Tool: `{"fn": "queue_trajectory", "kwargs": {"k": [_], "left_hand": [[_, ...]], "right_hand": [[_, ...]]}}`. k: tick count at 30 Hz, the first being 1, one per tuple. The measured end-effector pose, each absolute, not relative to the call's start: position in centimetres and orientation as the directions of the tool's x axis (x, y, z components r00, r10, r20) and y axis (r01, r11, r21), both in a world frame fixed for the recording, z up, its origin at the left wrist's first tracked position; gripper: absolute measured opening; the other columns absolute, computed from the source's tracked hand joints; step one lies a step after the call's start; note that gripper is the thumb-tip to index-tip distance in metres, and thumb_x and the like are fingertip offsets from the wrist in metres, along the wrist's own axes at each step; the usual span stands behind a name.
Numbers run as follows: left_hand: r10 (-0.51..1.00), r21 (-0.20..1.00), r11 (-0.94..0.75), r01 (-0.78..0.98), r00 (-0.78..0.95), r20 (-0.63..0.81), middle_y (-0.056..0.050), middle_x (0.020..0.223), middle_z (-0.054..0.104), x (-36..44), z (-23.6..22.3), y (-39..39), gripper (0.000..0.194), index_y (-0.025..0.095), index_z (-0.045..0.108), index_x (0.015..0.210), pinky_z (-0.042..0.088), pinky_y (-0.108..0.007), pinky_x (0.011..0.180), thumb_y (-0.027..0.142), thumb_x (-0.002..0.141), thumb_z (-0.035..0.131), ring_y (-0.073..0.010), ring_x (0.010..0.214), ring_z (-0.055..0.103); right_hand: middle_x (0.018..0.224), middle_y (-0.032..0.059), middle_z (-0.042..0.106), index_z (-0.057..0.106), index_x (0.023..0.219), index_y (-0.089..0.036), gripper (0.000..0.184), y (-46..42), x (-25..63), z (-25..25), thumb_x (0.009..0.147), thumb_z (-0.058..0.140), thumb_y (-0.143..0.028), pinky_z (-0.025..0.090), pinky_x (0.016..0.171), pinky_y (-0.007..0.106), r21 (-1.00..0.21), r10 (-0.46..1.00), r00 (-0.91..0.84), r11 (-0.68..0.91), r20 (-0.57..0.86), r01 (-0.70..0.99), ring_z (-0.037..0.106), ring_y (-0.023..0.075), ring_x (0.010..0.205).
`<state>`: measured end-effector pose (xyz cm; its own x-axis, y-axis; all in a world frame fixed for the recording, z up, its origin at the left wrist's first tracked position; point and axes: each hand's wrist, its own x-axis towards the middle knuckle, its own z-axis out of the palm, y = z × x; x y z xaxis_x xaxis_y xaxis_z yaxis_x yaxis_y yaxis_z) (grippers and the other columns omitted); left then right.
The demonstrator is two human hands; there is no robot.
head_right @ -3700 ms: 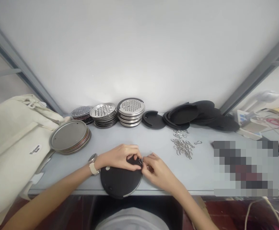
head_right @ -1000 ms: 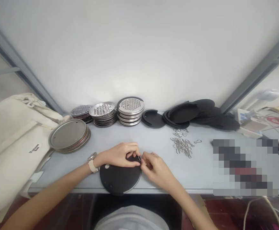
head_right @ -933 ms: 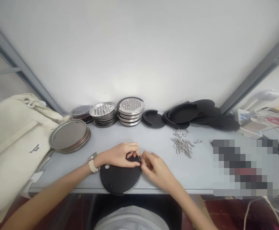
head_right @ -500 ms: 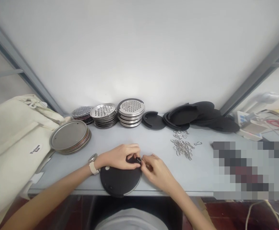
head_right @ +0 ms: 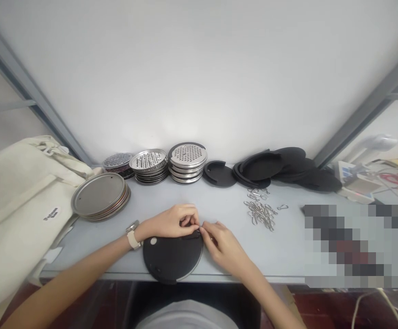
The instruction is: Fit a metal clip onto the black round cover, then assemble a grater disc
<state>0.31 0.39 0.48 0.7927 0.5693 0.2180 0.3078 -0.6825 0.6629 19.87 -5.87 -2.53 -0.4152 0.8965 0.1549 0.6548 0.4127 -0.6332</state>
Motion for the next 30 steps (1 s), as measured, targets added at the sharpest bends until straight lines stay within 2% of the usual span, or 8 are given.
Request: {"fn": "queue_trajectory", "kwargs": {"k": [8,15,22,26,30], "left_hand": [[0.595,0.646,-0.679,0.349,0.777,0.205,0.001,0.074,0.050,0.34,0.26,0.47,0.005,0.015,0.056,0.082,0.039,-0.021,0.064,0.018,0.085,0.055,-0.0090,0.066,0.045],[0.608,0.657,-0.670,0.346,0.763,0.219,0.000,0.081,0.052,0.40,0.42,0.44,0.006,0.015,0.055,0.083,0.039,-0.021,0.064,0.016,0.087,0.051,-0.0083,0.065,0.044],[0.607,0.611,-0.700,0.371,0.760,0.233,-0.002,0.087,0.054,0.38,0.58,0.13,0.008,0.016,0.055,0.088,0.041,-0.022,0.065,0.017,0.090,0.047,-0.0091,0.067,0.046],[0.595,0.476,-0.767,0.430,0.755,0.277,-0.004,0.089,0.057,0.27,0.58,-0.27,0.012,0.017,0.054,0.090,0.041,-0.025,0.066,0.024,0.092,0.044,-0.0124,0.072,0.053],[0.482,0.204,-0.875,0.440,0.837,0.260,-0.006,0.089,0.058,-0.26,0.99,-0.44,0.028,0.017,0.054,0.098,0.037,-0.028,0.059,0.043,0.089,0.049,-0.0165,0.072,0.056]], "right_hand": [[0.057,-0.0033,0.040,0.032,0.063,-0.022,0.036,-5.78,19.81,-2.64,0.098,0.033,-0.030,0.038,0.061,0.028,-0.629,0.900,-0.408,0.409,0.156,0.661,0.045,0.0160,0.062],[0.058,-0.0033,0.040,0.029,0.064,-0.022,0.030,-5.92,19.85,-2.44,0.094,0.036,-0.022,0.036,0.061,0.028,-0.604,0.892,-0.422,0.430,0.166,0.671,0.046,0.0164,0.064],[0.057,-0.0031,0.042,0.033,0.064,-0.023,0.029,-5.87,19.67,-2.67,0.093,0.037,-0.024,0.035,0.057,0.026,-0.600,0.913,-0.373,0.394,0.166,0.697,0.047,0.0166,0.063],[0.057,-0.0030,0.044,0.036,0.064,-0.023,0.029,-5.84,19.60,-2.99,0.093,0.038,-0.025,0.035,0.055,0.026,-0.601,0.924,-0.343,0.373,0.170,0.707,0.047,0.0162,0.061],[0.056,-0.0034,0.042,0.033,0.064,-0.023,0.029,-5.81,19.58,-2.89,0.093,0.038,-0.025,0.035,0.056,0.026,-0.604,0.922,-0.351,0.375,0.164,0.703,0.046,0.0164,0.061]]}}
